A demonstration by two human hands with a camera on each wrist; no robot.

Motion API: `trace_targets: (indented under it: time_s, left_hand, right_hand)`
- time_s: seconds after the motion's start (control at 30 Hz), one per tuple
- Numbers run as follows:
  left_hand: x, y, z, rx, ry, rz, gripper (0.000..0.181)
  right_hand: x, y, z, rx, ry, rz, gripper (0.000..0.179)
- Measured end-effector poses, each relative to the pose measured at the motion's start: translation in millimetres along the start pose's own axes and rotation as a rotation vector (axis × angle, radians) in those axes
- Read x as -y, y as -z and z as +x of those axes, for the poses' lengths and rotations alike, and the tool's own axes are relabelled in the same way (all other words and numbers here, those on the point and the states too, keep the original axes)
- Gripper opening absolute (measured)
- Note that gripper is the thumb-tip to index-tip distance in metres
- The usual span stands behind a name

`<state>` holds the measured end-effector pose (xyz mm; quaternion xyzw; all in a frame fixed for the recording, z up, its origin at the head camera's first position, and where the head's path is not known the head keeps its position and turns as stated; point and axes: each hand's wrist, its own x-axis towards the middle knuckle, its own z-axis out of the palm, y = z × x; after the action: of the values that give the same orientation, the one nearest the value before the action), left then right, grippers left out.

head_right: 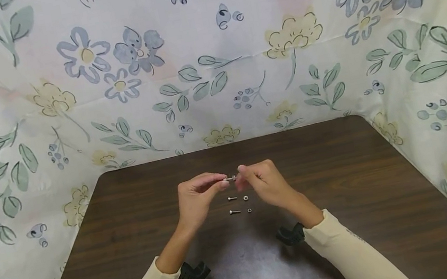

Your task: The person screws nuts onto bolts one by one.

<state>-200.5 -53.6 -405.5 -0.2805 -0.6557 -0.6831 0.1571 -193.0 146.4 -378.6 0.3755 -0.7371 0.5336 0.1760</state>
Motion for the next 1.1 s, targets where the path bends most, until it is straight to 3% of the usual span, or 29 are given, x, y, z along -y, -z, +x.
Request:
trace_targets:
  time_s: [0.17,0.3,0.43,0.53,0.67,0.87,1.1]
  left_hand:
    - [0.1,2.4,0.4,-0.009,0.014,-0.022,0.01]
    - [-0.6,4.0,0.4,-0.006,0.023,-0.031,0.01]
    - [-0.5,4.5,0.0,-0.01,0.032,-0.048,0.01]
    - [0.2,4.0,-0.6,-0.006,0.046,-0.051,0.011]
    - [0.5,3.3,-1.7,-0.008,0.063,-0.04,0.011]
    - [0.3,2.5,-2.3,-0.002,0.045,-0.048,0.009]
    - [-0.8,1.4,-0.9,0.006,0.003,-0.022,0.008]
  right_hand:
    - [-18.8,3.8,-3.5,-0.006,0.0,-0.024,0.013]
    - [-14.4,4.1,-1.8,-0.016,0.049,-0.078,0.037]
    - [-9.7,1.3,0.2,-0.034,0.083,-0.092,0.033]
    - [-26.2,0.0,-3.6,-0.047,0.107,-0.095,0.03]
    - [-32.1,-0.1,-6.0,-0.041,0.115,-0.089,0.028]
    - [-29.6,-2.1,-6.9,-0.028,0.098,-0.09,0.023]
    - [-8.5,-4.7,-0.8,-0.013,0.083,-0.046,0.024]
